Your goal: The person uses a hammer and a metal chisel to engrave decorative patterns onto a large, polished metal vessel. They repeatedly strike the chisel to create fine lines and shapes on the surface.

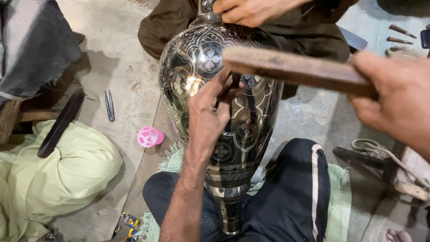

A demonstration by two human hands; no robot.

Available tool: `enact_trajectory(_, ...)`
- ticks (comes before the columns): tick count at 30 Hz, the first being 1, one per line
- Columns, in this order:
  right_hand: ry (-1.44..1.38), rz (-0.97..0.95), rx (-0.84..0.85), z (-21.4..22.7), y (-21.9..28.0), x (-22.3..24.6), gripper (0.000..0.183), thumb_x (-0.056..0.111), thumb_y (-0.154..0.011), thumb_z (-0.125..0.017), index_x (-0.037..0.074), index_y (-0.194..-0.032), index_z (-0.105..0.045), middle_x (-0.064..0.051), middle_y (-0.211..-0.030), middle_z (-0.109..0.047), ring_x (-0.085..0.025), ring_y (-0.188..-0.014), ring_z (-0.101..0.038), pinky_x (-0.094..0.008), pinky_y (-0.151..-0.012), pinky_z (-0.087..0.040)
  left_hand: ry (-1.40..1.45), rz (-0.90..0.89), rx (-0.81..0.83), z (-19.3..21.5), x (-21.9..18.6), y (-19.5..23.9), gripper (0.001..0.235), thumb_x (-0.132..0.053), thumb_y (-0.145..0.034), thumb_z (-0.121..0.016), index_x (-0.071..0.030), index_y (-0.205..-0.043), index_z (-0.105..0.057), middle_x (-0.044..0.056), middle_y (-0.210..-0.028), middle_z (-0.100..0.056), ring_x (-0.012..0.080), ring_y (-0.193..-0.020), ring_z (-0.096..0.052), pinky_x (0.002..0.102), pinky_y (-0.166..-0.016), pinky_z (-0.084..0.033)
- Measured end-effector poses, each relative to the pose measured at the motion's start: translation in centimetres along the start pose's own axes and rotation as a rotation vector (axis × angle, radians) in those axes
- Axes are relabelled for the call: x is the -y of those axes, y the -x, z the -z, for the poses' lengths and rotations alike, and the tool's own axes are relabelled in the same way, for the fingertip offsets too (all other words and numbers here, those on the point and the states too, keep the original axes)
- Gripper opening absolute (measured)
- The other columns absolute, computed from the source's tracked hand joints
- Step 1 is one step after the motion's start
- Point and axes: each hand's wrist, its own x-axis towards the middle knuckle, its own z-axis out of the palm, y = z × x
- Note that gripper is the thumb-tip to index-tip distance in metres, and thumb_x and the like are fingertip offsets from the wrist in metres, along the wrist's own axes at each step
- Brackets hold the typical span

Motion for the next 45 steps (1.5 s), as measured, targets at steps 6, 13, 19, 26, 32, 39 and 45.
enact_trajectory(6,0.076,0.128,-0.105,2.0,-1.7,2.7,0.028,0.009,-0.08,-0.082,0.006,-0.105,-0.07,-0.012,-0.071,-0.066,-0.023,-0.059,-0.068,-0.035,-0.057,-0.053,-0.1,-0.003,-0.051,-0.3,0.4,0.1,0.049,0.012,-0.097,-0.065,-0.007,-0.142,-0.059,0.019,-0.124,-0.074,0.0223,-0.109,-0.078,0.03,-0.09,-0.065)
enact_trajectory(13,-0.061,-0.022,-0.033,1.7,-1.7,2.3,0.029,0.007,-0.083,-0.08,0.005,-0.108,-0.066,-0.014,-0.069,-0.065,-0.025,-0.059,-0.068,-0.038,-0.057,-0.053,-0.053,-0.03,-0.053,-0.3,0.5,0.3,0.054,0.014,-0.096,-0.062,-0.007,-0.145,-0.056,0.019,-0.123,-0.074,0.0236,-0.11,-0.078,0.031,-0.093,-0.065)
enact_trajectory(19,-0.048,0.004,-0.056,0.9,-1.7,1.6,0.027,0.008,-0.085,-0.08,0.007,-0.108,-0.066,-0.014,-0.08,-0.065,-0.027,-0.072,-0.066,-0.041,-0.07,-0.053,-0.053,-0.031,-0.058,-0.5,0.6,0.5,0.046,0.012,-0.097,-0.064,-0.007,-0.139,-0.061,0.017,-0.118,-0.076,0.0246,-0.11,-0.079,0.031,-0.092,-0.067)
enact_trajectory(26,0.032,0.181,-0.212,0.9,-1.3,1.7,0.033,0.006,-0.078,-0.084,0.004,-0.107,-0.068,-0.016,-0.091,-0.067,-0.032,-0.086,-0.064,-0.041,-0.076,-0.051,-0.035,-0.031,-0.116,-1.0,1.1,1.4,0.039,0.006,-0.1,-0.07,-0.007,-0.135,-0.061,0.015,-0.118,-0.076,0.0236,-0.109,-0.079,0.033,-0.092,-0.066)
enact_trajectory(32,0.096,0.181,-0.169,1.5,-1.5,2.8,0.029,0.005,-0.082,-0.083,0.004,-0.108,-0.068,-0.014,-0.091,-0.067,-0.03,-0.085,-0.064,-0.04,-0.077,-0.052,0.006,-0.018,-0.13,-1.3,1.5,2.4,0.043,0.009,-0.101,-0.058,-0.008,-0.14,-0.06,0.016,-0.123,-0.076,0.0235,-0.115,-0.078,0.035,-0.098,-0.065)
enact_trajectory(39,0.048,0.265,-0.216,1.8,-1.7,3.6,0.031,0.0,-0.074,-0.081,0.001,-0.103,-0.067,-0.016,-0.084,-0.065,-0.032,-0.084,-0.064,-0.042,-0.076,-0.051,-0.087,-0.049,-0.152,-1.5,1.1,2.5,0.037,0.004,-0.104,-0.068,-0.009,-0.138,-0.061,0.012,-0.117,-0.077,0.0214,-0.111,-0.079,0.034,-0.095,-0.066)
enact_trajectory(45,0.107,0.287,-0.19,2.0,-1.5,3.8,0.032,0.002,-0.077,-0.08,0.003,-0.106,-0.065,-0.013,-0.086,-0.065,-0.03,-0.089,-0.065,-0.041,-0.082,-0.052,-0.011,-0.014,-0.162,-1.6,-0.1,3.0,0.049,0.011,-0.095,-0.058,-0.007,-0.141,-0.06,0.012,-0.119,-0.077,0.0207,-0.109,-0.079,0.031,-0.098,-0.07)
